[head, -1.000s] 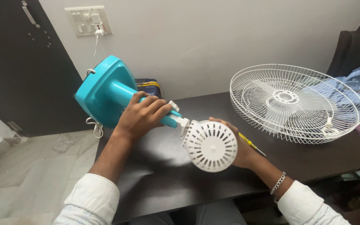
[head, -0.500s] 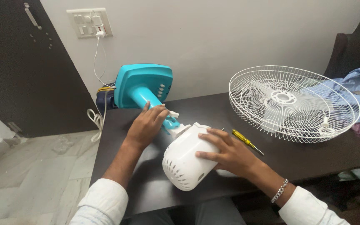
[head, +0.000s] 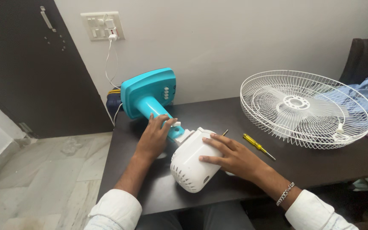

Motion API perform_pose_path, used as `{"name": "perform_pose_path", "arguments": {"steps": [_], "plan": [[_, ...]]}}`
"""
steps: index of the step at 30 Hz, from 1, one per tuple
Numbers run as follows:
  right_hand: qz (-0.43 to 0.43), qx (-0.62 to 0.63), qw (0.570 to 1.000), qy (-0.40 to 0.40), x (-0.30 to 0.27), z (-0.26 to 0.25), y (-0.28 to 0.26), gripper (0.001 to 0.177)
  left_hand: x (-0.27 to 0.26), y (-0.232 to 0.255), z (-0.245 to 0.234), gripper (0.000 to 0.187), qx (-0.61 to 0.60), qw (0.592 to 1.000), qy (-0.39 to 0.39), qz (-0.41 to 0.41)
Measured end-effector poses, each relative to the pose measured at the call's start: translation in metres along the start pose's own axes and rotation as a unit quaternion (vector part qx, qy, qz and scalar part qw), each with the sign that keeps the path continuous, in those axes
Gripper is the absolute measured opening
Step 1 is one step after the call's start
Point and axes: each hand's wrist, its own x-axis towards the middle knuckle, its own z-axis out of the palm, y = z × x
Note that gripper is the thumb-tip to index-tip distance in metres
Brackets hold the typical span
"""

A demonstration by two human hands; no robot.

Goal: The person assembles a table fan by attaching the motor housing to the stand, then mounting the front wire cage and securing it with a central nut. Finally, the fan blades are placed onto the motor shaft and positioned within the cage.

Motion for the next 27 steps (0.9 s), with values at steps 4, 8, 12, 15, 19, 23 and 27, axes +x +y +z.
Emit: {"name": "perform_pose_path", "arguments": {"steps": [4, 8, 12, 15, 19, 23, 27], "plan": [[0.012, 0.022, 0.999, -0.024, -0.002, -0.003, -0.001, 0.078, -0.011, 0.006, -0.005, 0.075, -0.055, 0.998, -0.003, -0.032], [0.056, 0.069, 0.994, -0.061, -0.005, -0.011, -0.008, 0.075, -0.024, 0.008, 0.002, 0.072, -0.153, 0.974, 0.076, -0.148], [0.094, 0.090, 0.984, -0.118, -0.009, -0.022, -0.013, 0.077, -0.014, 0.010, 0.020, 0.061, -0.314, 0.856, 0.185, -0.367], [0.105, 0.114, 0.984, -0.089, -0.014, -0.033, -0.013, 0.074, -0.007, 0.015, 0.020, 0.058, -0.547, 0.624, 0.156, -0.536], [0.203, 0.149, 0.967, -0.042, -0.036, -0.066, 0.000, 0.057, 0.006, 0.025, 0.024, 0.062, -0.722, 0.470, 0.062, -0.503], [0.310, 0.147, 0.938, 0.055, -0.064, -0.105, 0.034, 0.019, 0.013, 0.026, 0.039, 0.054, -0.724, 0.474, 0.062, -0.497], [0.446, 0.066, 0.891, 0.049, -0.100, -0.146, 0.080, 0.026, 0.017, 0.020, 0.048, 0.051, -0.741, 0.441, 0.056, -0.504]]}}
